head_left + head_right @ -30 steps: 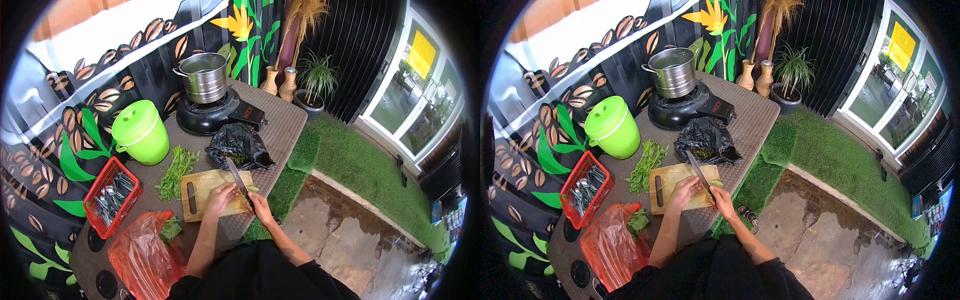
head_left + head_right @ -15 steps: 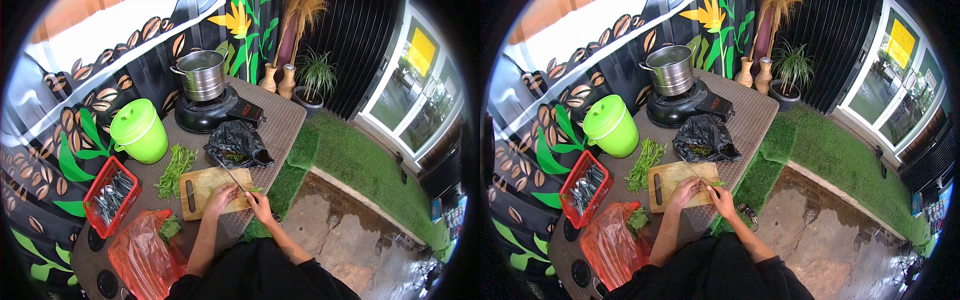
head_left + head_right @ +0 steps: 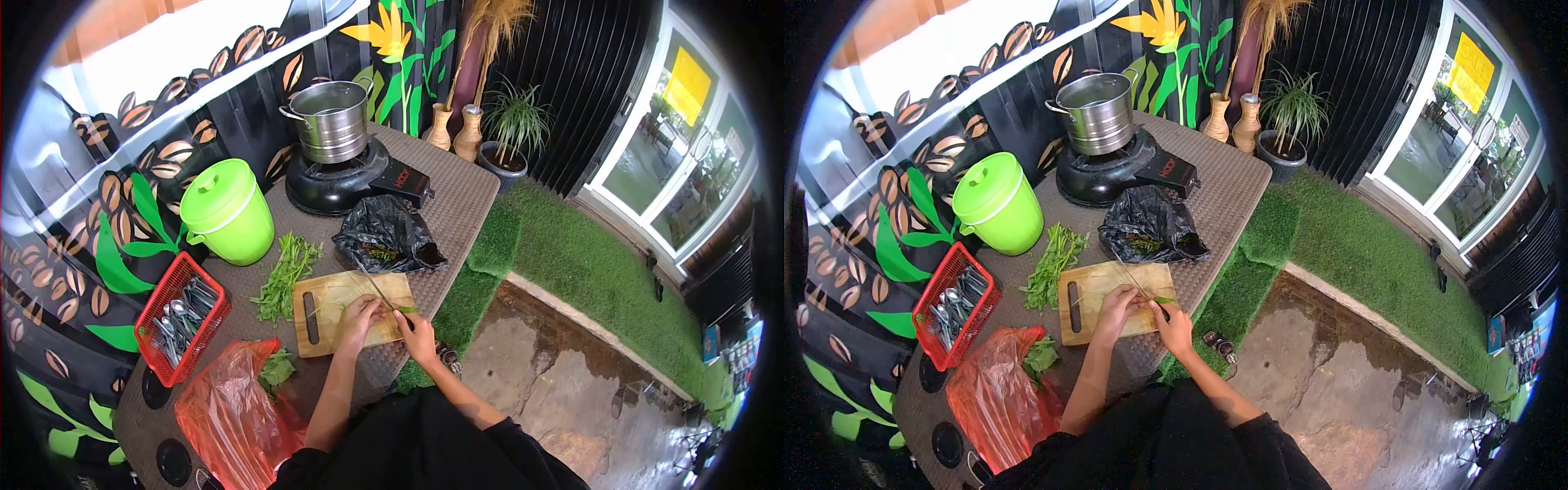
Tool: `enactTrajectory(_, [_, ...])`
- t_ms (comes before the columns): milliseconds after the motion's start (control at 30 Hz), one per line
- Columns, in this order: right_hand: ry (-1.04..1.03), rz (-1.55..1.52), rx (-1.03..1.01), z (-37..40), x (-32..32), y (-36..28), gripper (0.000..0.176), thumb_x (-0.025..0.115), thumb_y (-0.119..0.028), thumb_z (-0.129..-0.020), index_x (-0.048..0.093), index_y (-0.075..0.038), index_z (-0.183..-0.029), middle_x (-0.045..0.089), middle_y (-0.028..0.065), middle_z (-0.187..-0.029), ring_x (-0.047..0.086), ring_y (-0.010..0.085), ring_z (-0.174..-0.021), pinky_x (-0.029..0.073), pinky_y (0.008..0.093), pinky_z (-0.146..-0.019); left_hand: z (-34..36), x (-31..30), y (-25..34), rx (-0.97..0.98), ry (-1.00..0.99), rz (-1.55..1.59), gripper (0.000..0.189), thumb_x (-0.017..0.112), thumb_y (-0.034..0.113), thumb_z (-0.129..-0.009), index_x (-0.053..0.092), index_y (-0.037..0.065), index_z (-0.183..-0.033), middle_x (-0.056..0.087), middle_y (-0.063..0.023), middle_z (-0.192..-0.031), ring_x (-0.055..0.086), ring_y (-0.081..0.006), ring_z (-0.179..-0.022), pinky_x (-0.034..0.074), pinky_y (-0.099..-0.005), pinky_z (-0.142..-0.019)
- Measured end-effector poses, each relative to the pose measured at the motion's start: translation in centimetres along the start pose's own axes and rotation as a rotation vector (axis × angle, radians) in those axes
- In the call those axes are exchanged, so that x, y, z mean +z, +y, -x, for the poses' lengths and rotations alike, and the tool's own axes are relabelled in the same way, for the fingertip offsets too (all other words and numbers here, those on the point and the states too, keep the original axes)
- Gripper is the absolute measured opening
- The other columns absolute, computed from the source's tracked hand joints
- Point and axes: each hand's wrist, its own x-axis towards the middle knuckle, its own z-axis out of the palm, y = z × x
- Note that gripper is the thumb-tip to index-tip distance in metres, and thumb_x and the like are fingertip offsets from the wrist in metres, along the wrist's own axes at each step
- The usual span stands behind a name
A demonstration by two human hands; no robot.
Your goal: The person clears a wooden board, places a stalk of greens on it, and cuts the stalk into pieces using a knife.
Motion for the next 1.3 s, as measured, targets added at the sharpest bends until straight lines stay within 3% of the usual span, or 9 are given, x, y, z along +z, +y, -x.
enactTrajectory(233, [0.073,0.133,-0.035,-0.6,0.9,-0.4,0.036,0.056,-0.037,-0.091,0.065,-0.003,-0.09,0.059,0.0098,-0.061,0.057,0.0177,-0.056,0.045,0.0331,-0.058,0.4,-0.1,0.4,0.072,0.025,0.085,0.011,0.055,0.009,-0.091,0.054,0.001,-0.098,0.062,-0.0106,-0.091,0.062,-0.018,-0.081,0.052,-0.0293,-0.074])
enactTrajectory(333, [0.009,0.046,0.126,-1.6,0.8,1.0,0.041,0.054,-0.041,-0.09,0.067,-0.003,-0.093,0.065,0.0164,-0.071,0.064,0.0321,-0.066,0.048,0.0394,-0.063,0.7,-0.4,1.4,0.17,0.14,0.11,0.013,0.059,0.011,-0.089,0.057,-0.001,-0.095,0.062,-0.0081,-0.087,0.061,-0.0132,-0.077,0.051,-0.0258,-0.068])
enactTrajectory(400, [-0.239,-0.256,0.196,-2.6,1.3,3.1,0.043,0.05,-0.04,-0.094,0.057,-0.004,-0.071,0.051,0.0038,-0.054,0.046,0.0121,-0.043,0.036,0.0278,-0.043,0.3,-1.8,1.7,0.184,0.096,-0.259,0.013,0.063,0.009,-0.086,0.058,-0.002,-0.091,0.064,-0.0074,-0.081,0.06,-0.0111,-0.067,0.05,-0.0245,-0.06])
enactTrajectory(433, [-0.453,-0.525,0.438,-2.6,-0.1,0.8,0.037,0.046,-0.04,-0.096,0.051,-0.008,-0.078,0.043,-0.0011,-0.052,0.037,0.0082,-0.038,0.028,0.0233,-0.037,0.2,-2.3,1.6,0.184,0.101,-0.257,0.013,0.063,0.009,-0.086,0.058,-0.002,-0.091,0.064,-0.0074,-0.081,0.06,-0.0111,-0.067,0.05,-0.0245,-0.06])
enactTrajectory(533, [-0.634,-0.817,0.821,-3.3,-1.0,-1.6,0.032,0.044,-0.04,-0.097,0.047,-0.01,-0.09,0.038,-0.0025,-0.051,0.032,0.0068,-0.038,0.025,0.0222,-0.036,0.0,-3.2,1.1,0.211,0.12,-0.392,0.014,0.067,0.006,-0.083,0.061,-0.004,-0.09,0.065,-0.007,-0.077,0.06,-0.0098,-0.06,0.049,-0.0223,-0.053])
enactTrajectory(667, [-0.812,-0.949,0.921,-4.2,-1.2,-1.3,0.039,0.037,-0.044,-0.098,0.049,-0.008,-0.105,0.037,-0.0035,-0.053,0.03,0.0063,-0.038,0.026,0.0211,-0.035,-0.1,-3.8,0.5,0.246,0.145,-0.334,0.02,0.068,0.006,-0.081,0.062,-0.006,-0.097,0.066,-0.0078,-0.078,0.062,-0.0105,-0.064,0.05,-0.0204,-0.053])
enactTrajectory(900, [-0.714,-0.866,0.835,-3.5,-2.8,-1.5,0.049,0.036,-0.043,-0.098,0.05,-0.004,-0.126,0.034,-0.0046,-0.052,0.028,0.0061,-0.037,0.026,0.0207,-0.036,-0.1,-3.9,0.8,0.228,0.142,-0.421,0.022,0.066,0.004,-0.08,0.065,-0.006,-0.1,0.067,-0.0079,-0.079,0.064,-0.0113,-0.067,0.05,-0.0213,-0.057])
enactTrajectory(1233, [-0.494,-0.617,0.597,-1.9,-3.4,-0.6,0.031,0.041,-0.033,-0.098,0.048,-0.006,-0.083,0.038,-0.0026,-0.052,0.033,0.006,-0.038,0.026,0.0215,-0.036,-0.8,-3.3,-0.5,0.448,0.17,-0.778,0.023,0.071,0.007,-0.075,0.069,0.0,-0.097,0.068,-0.0134,-0.087,0.066,-0.019,-0.076,0.051,-0.0302,-0.068])
enactTrajectory(1300, [-0.499,-0.614,0.593,-1.8,-3.2,-0.3,0.032,0.041,-0.033,-0.098,0.048,-0.006,-0.083,0.038,-0.0026,-0.052,0.033,0.006,-0.038,0.026,0.0214,-0.035,-0.9,-3.8,-0.3,0.705,0.399,-1.012,0.027,0.07,0.008,-0.074,0.068,0.003,-0.1,0.067,-0.0123,-0.09,0.063,-0.026,-0.086,0.048,-0.0331,-0.077])
